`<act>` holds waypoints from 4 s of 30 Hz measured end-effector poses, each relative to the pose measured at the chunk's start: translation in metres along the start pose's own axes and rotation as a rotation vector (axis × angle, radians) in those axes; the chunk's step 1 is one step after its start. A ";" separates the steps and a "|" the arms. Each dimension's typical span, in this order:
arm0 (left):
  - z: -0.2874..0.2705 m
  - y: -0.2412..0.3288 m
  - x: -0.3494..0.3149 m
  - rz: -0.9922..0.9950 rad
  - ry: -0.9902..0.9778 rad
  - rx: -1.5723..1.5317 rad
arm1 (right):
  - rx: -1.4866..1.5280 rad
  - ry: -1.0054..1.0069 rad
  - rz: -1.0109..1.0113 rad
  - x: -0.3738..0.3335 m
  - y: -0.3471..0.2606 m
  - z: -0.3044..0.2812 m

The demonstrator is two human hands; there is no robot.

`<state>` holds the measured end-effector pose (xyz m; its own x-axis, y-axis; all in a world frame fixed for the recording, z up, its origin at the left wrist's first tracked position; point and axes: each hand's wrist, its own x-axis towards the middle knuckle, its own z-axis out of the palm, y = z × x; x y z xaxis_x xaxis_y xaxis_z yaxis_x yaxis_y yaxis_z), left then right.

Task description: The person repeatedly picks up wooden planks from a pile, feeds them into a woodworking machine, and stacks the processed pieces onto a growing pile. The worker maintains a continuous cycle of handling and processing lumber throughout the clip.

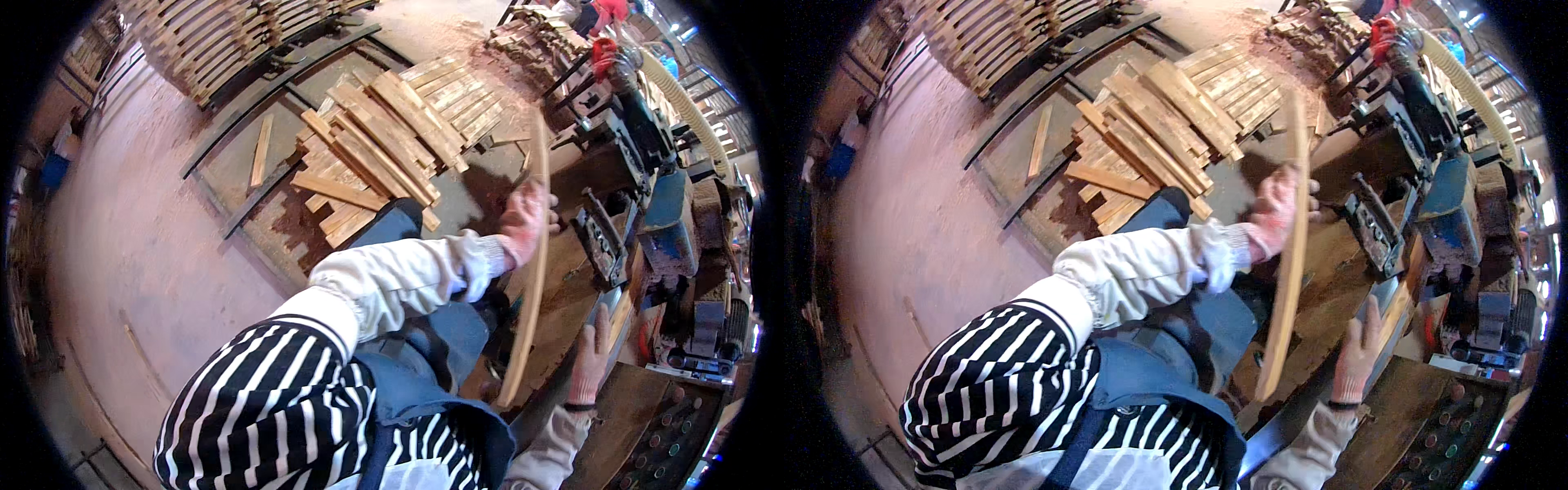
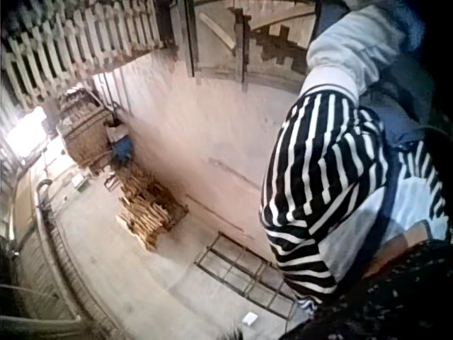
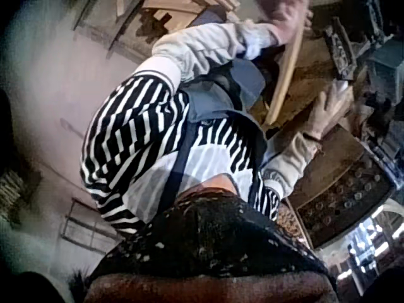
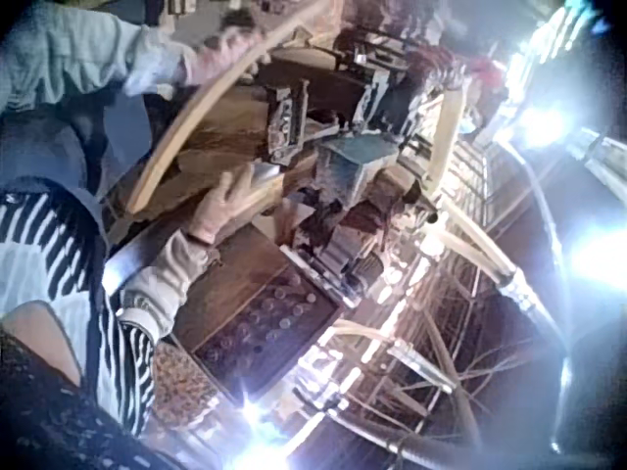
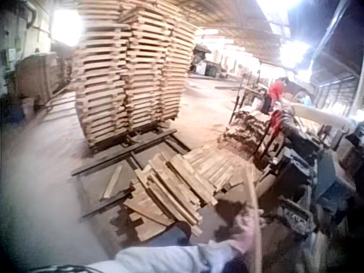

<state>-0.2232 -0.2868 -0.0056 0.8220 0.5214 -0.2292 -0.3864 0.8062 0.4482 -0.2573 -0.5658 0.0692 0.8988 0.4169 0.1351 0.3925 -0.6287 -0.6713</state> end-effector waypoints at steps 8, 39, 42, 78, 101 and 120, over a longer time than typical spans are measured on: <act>0.057 -0.106 -0.084 -0.335 -0.273 0.099 | 0.169 0.122 0.456 -0.164 -0.095 0.024; -0.533 0.069 0.171 -0.190 1.705 0.851 | -0.302 -0.492 -0.188 0.238 0.024 0.443; -0.510 0.078 0.182 -0.223 1.680 0.836 | -0.414 -0.509 -0.283 0.283 0.037 0.536; -0.383 0.123 0.225 -0.071 0.923 0.207 | 0.758 -0.825 0.845 0.182 -0.023 0.247; -0.226 0.118 0.071 0.086 0.325 0.371 | -0.761 0.770 0.487 -0.111 0.012 0.007; -0.134 0.019 -0.024 -0.042 0.093 0.653 | -0.787 0.315 0.275 -0.291 -0.041 0.022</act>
<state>-0.3062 -0.2462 -0.1076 0.7801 0.5387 -0.3182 0.0026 0.5059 0.8626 -0.5396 -0.6471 0.0419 0.9474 0.0578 0.3149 0.0709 -0.9970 -0.0303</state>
